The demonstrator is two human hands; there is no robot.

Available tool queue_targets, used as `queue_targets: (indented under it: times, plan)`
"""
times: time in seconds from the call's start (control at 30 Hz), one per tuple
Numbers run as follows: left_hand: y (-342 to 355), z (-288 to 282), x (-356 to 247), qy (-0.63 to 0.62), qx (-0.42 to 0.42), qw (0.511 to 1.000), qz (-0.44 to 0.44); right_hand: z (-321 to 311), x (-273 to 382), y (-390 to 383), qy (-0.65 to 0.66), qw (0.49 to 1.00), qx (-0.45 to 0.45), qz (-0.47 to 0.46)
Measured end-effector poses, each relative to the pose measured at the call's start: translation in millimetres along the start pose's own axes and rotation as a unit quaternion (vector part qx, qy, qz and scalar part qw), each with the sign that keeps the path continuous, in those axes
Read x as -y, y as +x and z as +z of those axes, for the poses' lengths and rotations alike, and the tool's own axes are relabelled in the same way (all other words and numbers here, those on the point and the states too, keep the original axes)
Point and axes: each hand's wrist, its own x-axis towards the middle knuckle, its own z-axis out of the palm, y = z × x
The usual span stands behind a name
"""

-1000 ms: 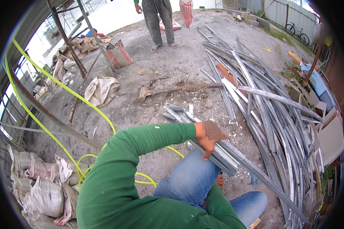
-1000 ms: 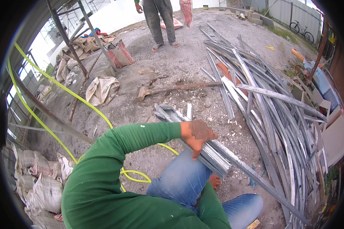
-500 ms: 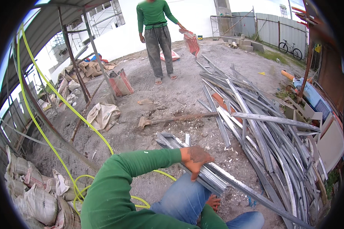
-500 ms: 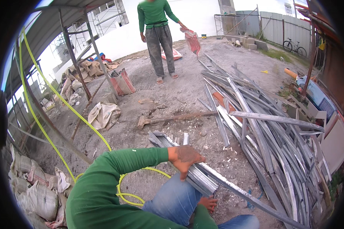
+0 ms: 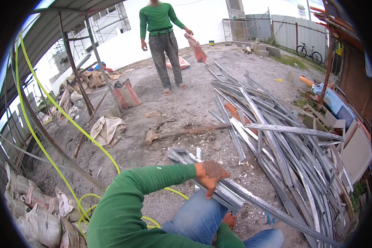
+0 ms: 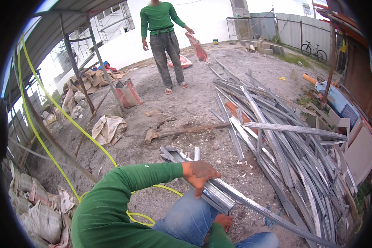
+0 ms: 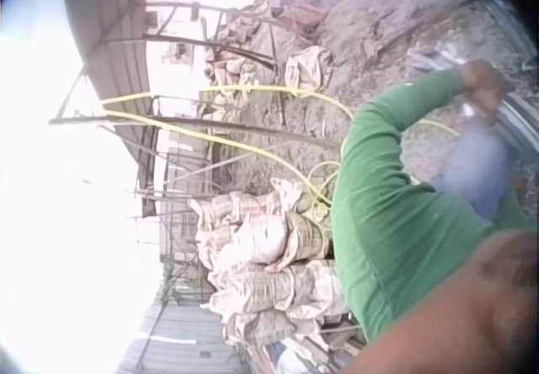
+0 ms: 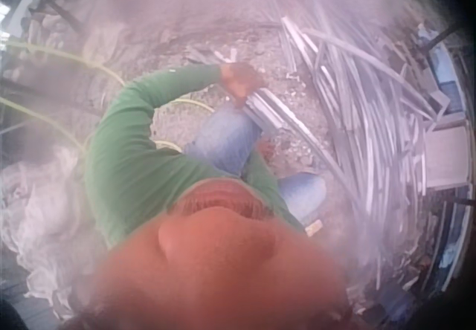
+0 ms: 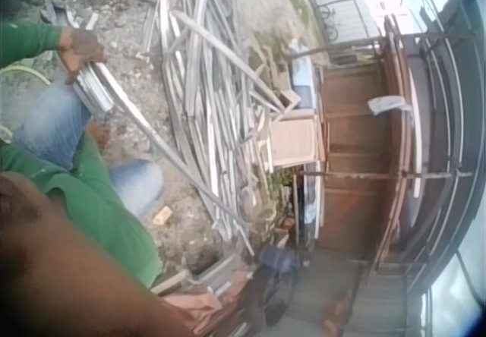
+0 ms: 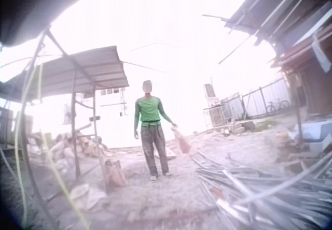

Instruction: The person sits on the ground and uses tin snips to cut long metal strips into shorter pieces. They repeatedly pick up strips, cut them, and place the cut pieces into a red and white sack. Another person is visible in the background working with similar materials.

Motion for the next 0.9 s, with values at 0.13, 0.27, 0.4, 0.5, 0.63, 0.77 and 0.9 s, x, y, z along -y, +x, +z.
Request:
queue_targets:
  times: [0.13, 0.27, 0.4, 0.5, 0.63, 0.77, 0.9]
  plan:
    - [8.0, -8.7, -4.7, 0.01, -0.006, 1.0, 0.012, 0.1, -1.8, 17.8, -0.025, 1.0, 0.007, -0.008]
    - [3.5, -8.8, -5.5, 0.005, 0.002, 1.0, 0.008, 10.4, -6.8, 18.3, -0.037, 0.999, 0.027, -0.03]
    - [1.1, -10.6, -7.7, -0.001, 0.001, 1.0, 0.009, 17.1, -8.2, 21.5, 0.024, 1.0, 0.001, 0.009]
    - [0.8, -4.6, -4.3, -0.002, -0.026, 0.999, 0.021, 15.6, -10.0, 19.5, 0.048, 0.999, 0.001, 0.003]
    - [5.7, -4.7, -2.3, -0.001, -0.02, 1.0, 0.022, 4.3, -6.3, 18.3, 0.03, 0.999, 0.029, -0.008]
    - [-1.1, -0.1, -0.4, -0.006, -0.01, 1.0, 0.003, -6.7, -5.4, 6.3, 0.008, 0.996, 0.08, -0.027]
    - [1.3, -4.0, -3.5, 0.004, -0.028, 1.0, 0.014, 16.1, -13.1, 21.7, 0.12, 0.992, 0.018, 0.029]
